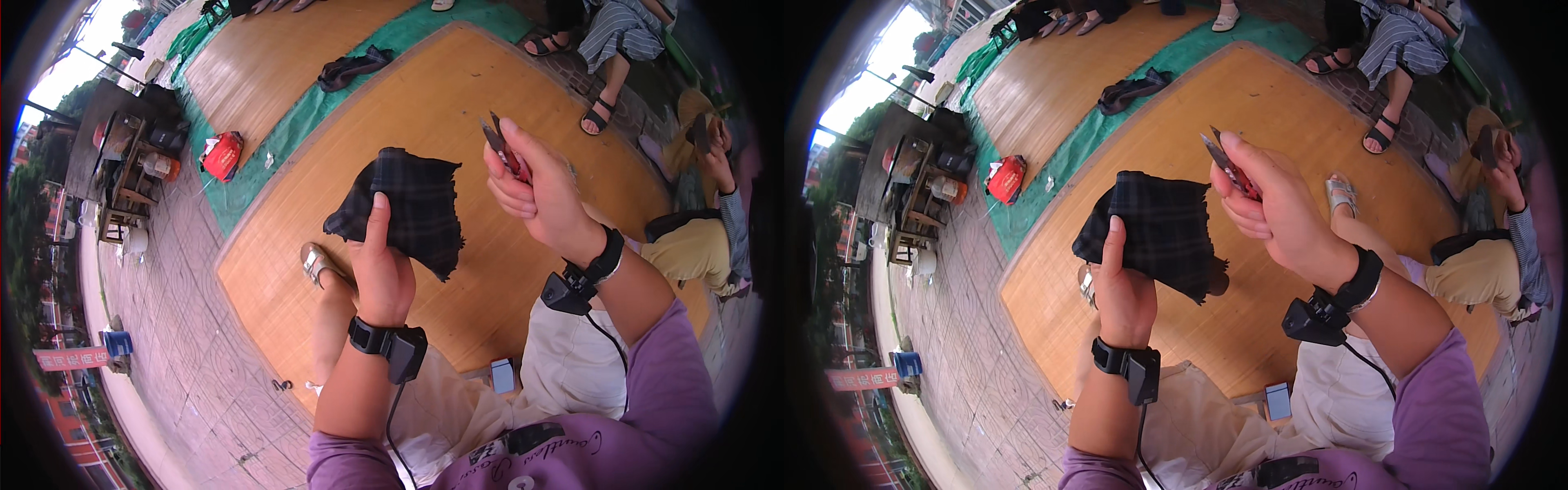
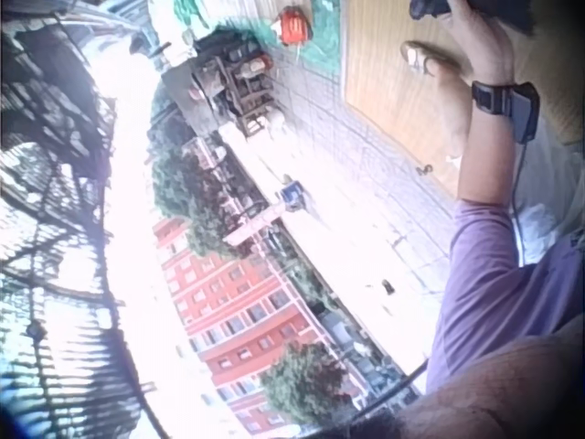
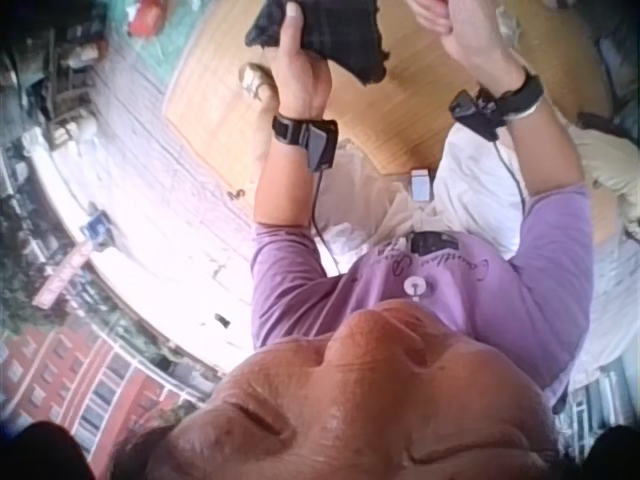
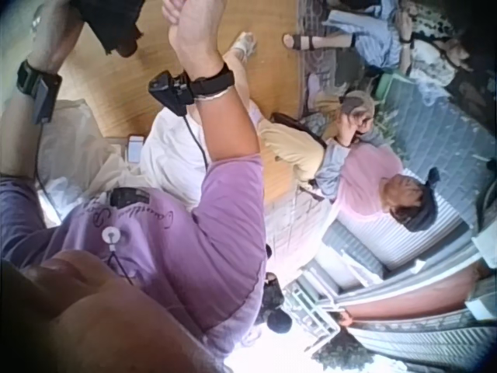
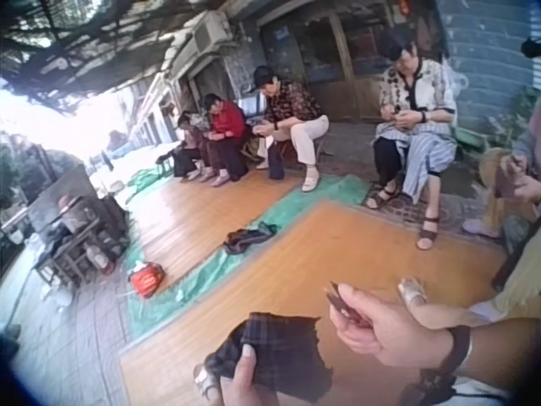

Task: The person is using small snips to trim excess material or threads from a black leather or thick fabric component.

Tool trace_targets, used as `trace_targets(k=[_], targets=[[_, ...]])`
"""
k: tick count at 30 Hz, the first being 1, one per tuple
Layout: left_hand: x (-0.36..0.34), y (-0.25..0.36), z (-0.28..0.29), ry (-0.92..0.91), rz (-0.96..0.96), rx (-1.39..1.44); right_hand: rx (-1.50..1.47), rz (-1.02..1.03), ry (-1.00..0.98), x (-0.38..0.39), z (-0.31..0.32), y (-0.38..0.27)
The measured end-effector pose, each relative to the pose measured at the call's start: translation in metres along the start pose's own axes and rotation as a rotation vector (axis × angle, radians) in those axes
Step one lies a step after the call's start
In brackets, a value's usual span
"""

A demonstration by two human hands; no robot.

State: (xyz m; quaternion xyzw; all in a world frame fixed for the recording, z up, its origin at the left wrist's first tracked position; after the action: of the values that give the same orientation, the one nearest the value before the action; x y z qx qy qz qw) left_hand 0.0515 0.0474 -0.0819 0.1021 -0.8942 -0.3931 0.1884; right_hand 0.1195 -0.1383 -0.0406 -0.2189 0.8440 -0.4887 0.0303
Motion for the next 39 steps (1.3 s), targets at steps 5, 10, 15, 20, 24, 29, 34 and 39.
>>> trace_targets(k=[5,10,15,20,24,29,34,39], targets=[[0.009,-0.006,-0.004,-0.028,0.041,-0.092,0.148,-0.031,0.078,-0.004,-0.004,0.006],[0.014,-0.017,-0.003,-0.141,0.119,-0.078,0.215,-0.085,0.010,-0.006,-0.007,0.022],[0.009,-0.016,0.001,-0.110,0.146,-0.087,0.274,-0.021,0.054,-0.006,-0.002,0.024],[0.007,-0.017,0.004,-0.162,0.200,-0.066,0.333,-0.059,0.002,-0.004,-0.005,0.019],[0.007,-0.021,0.000,-0.131,0.230,-0.072,0.398,0.074,-0.120,-0.014,0.004,0.037],[0.006,-0.014,-0.002,-0.045,0.160,-0.061,0.448,0.141,0.061,-0.008,-0.002,0.021],[0.008,-0.007,-0.005,-0.024,0.099,-0.046,0.330,-0.045,-0.030,0.003,-0.006,0.013],[0.005,-0.010,-0.003,-0.043,0.074,-0.081,0.405,-0.185,-0.177,0.011,-0.017,0.034]])
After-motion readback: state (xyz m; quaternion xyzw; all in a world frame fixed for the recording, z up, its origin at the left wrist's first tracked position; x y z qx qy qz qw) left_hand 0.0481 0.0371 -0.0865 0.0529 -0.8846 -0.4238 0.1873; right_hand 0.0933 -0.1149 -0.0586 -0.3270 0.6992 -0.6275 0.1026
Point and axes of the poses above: each hand's wrist, its own x-axis away from the middle knuckle, its own z-axis out of the back of the hand, y = z × x, the point moved 2 cm from there along -x, towards the middle knuckle, and after that the axes turned 7 degrees about y, right-handed, at the moved point
